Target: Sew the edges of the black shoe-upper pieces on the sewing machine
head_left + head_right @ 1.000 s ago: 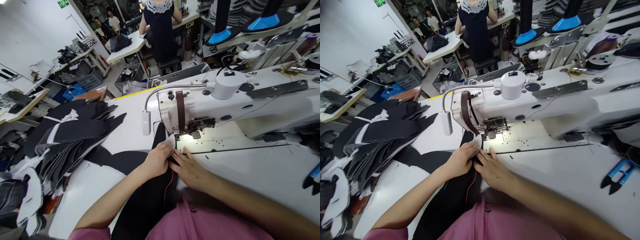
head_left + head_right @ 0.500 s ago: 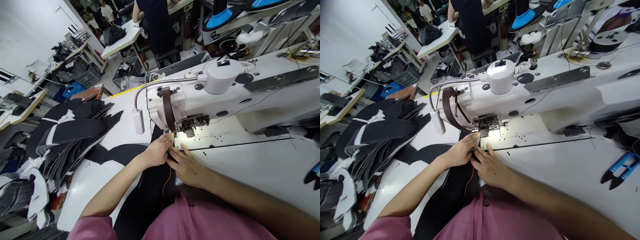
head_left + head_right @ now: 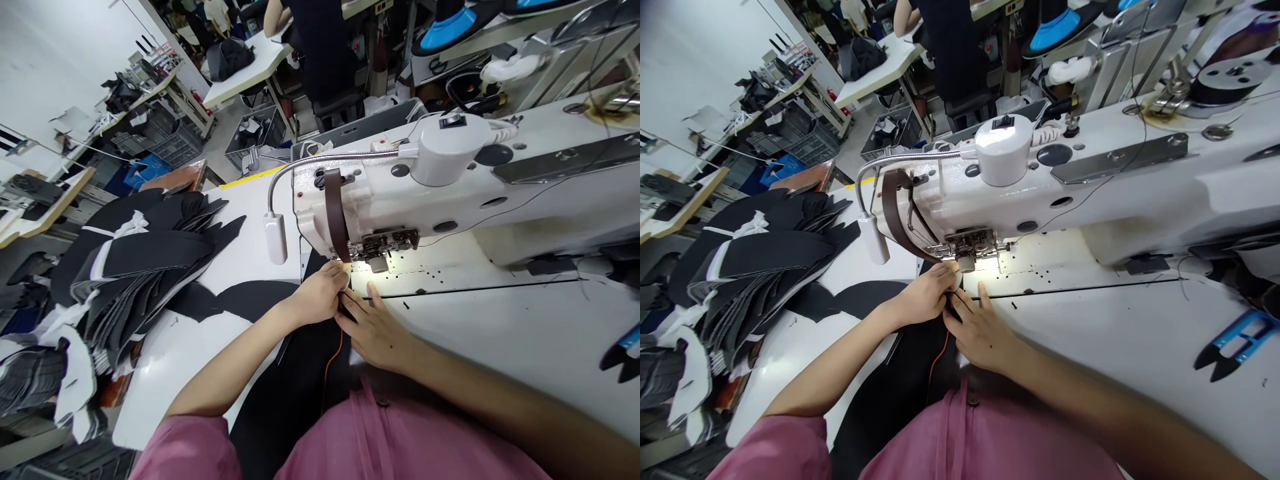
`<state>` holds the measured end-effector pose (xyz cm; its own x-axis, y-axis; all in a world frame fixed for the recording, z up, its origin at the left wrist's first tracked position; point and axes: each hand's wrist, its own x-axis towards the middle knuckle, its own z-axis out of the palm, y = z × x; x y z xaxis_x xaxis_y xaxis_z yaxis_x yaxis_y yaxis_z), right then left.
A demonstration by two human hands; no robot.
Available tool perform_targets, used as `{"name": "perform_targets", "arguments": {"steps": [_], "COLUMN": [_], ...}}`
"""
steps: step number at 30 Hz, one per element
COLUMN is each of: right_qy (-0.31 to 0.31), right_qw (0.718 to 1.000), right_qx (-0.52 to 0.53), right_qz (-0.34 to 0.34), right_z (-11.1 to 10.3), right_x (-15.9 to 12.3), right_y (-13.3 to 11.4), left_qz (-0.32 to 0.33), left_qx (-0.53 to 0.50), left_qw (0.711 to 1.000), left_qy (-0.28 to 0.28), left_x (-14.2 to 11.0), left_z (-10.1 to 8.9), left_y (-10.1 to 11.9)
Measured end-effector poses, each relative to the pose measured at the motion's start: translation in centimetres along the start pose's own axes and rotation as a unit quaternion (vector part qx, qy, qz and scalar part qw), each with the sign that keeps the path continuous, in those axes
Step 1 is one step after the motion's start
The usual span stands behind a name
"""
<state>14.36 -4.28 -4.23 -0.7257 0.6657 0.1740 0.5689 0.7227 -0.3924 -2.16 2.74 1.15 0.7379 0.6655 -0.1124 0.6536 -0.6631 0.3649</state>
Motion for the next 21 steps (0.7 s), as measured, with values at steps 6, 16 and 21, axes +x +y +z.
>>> {"name": "perform_targets", "arguments": {"steps": [6, 16, 21], "right_qy": [-0.001, 0.011, 0.012], "right_qw": [0.999, 0.999, 0.999], "right_qx": [-0.032, -0.039, -0.042], "right_qz": [0.006, 0.016, 0.015], "right_z": [0.1, 0.3, 0.2], "right_x": [-0.3, -0.1, -0.4], "right_y": [-0.4, -0.5, -0.9], "left_qz": [-0.005, -0.057, -0.061], "left_qx": [-0.001, 0.027, 0.027], "left_qw": [1.000, 0.998, 0.998], "left_qy": [0.013, 0.022, 0.021], "left_x": [-0.7, -0.6, -1.0], "left_z": [0.1, 1.0, 1.1], "left_y": [0.6, 0.8, 1.2]}}
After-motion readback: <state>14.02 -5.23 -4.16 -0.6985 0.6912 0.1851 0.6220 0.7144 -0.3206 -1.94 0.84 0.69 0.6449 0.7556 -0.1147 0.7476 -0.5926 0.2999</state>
